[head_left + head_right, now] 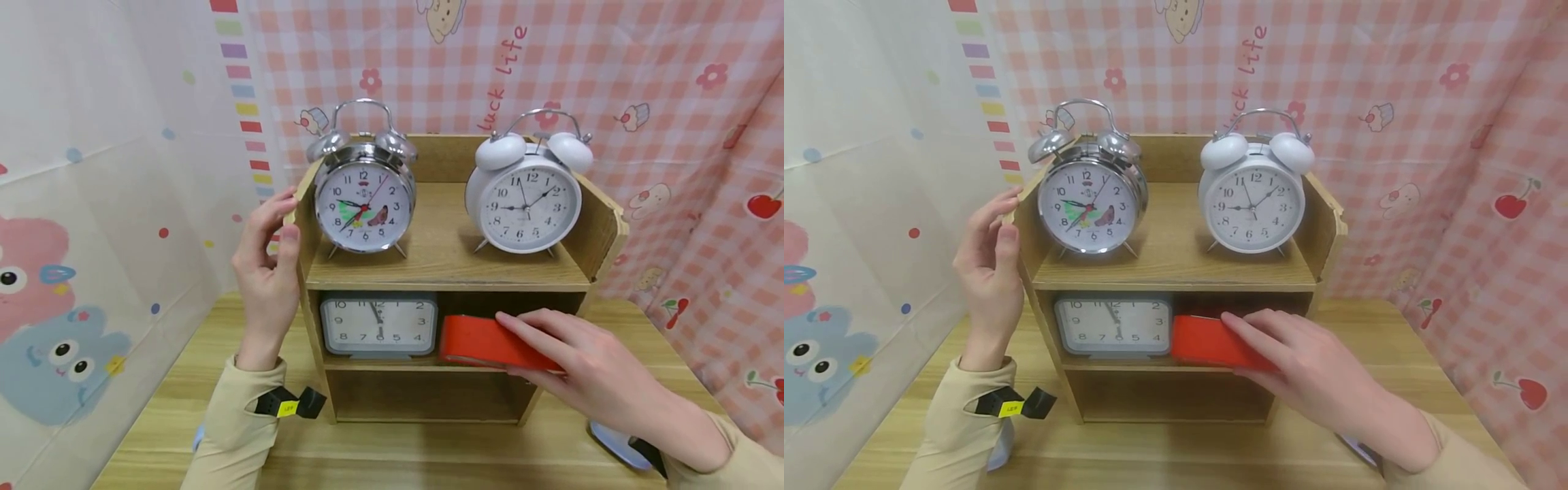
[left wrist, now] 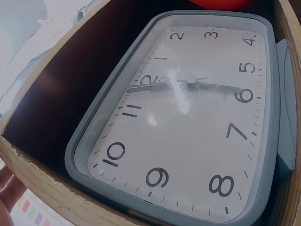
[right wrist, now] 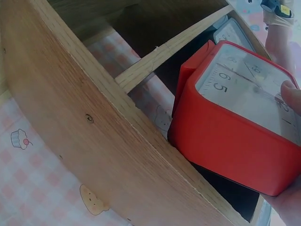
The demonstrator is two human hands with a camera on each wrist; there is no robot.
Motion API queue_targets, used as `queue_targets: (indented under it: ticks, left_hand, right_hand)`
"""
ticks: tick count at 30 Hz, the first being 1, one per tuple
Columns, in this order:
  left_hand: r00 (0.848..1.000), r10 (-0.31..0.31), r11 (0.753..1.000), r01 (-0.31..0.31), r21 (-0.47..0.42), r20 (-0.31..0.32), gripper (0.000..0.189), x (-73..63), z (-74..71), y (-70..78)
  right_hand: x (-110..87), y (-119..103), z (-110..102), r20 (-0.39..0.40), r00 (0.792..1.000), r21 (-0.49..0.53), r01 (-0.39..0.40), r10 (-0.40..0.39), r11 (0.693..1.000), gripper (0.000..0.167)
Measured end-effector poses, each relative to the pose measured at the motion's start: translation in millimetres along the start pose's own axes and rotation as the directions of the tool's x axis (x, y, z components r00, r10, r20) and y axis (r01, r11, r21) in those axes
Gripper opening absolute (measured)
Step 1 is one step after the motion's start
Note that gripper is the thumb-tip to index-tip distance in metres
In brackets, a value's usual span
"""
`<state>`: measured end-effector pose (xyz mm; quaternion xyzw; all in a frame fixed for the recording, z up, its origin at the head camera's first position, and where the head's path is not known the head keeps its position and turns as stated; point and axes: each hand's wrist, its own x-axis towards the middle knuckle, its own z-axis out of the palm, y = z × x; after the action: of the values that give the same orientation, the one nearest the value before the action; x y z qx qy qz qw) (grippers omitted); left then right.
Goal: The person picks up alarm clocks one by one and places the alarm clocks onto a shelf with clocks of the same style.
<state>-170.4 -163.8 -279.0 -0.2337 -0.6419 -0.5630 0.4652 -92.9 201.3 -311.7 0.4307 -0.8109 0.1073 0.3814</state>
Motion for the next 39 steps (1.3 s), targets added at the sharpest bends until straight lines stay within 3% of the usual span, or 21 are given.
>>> queue_targets:
  ticks: [15,22,39]
  left_hand:
    - [1.0,-0.001,1.0,0.001,-0.006,-0.001,0.062,-0.4,-0.9,-1.0]
    - [1.0,-0.004,1.0,0.004,0.0,0.001,0.061,-0.1,-0.7,-0.3]
    - [1.0,0.004,1.0,-0.004,-0.001,-0.011,0.062,-0.1,1.2,0.3]
  right_hand:
    - [4.0,12.1,7.0,0.063,0.998,0.047,0.007,-0.01,0.999,0.058]
    - [5.5,17.1,8.5,0.049,0.999,0.073,0.006,-0.01,0.997,0.058]
    - [6.7,12.1,20.5,-0.02,0.998,-0.135,0.05,-0.053,0.99,0.051]
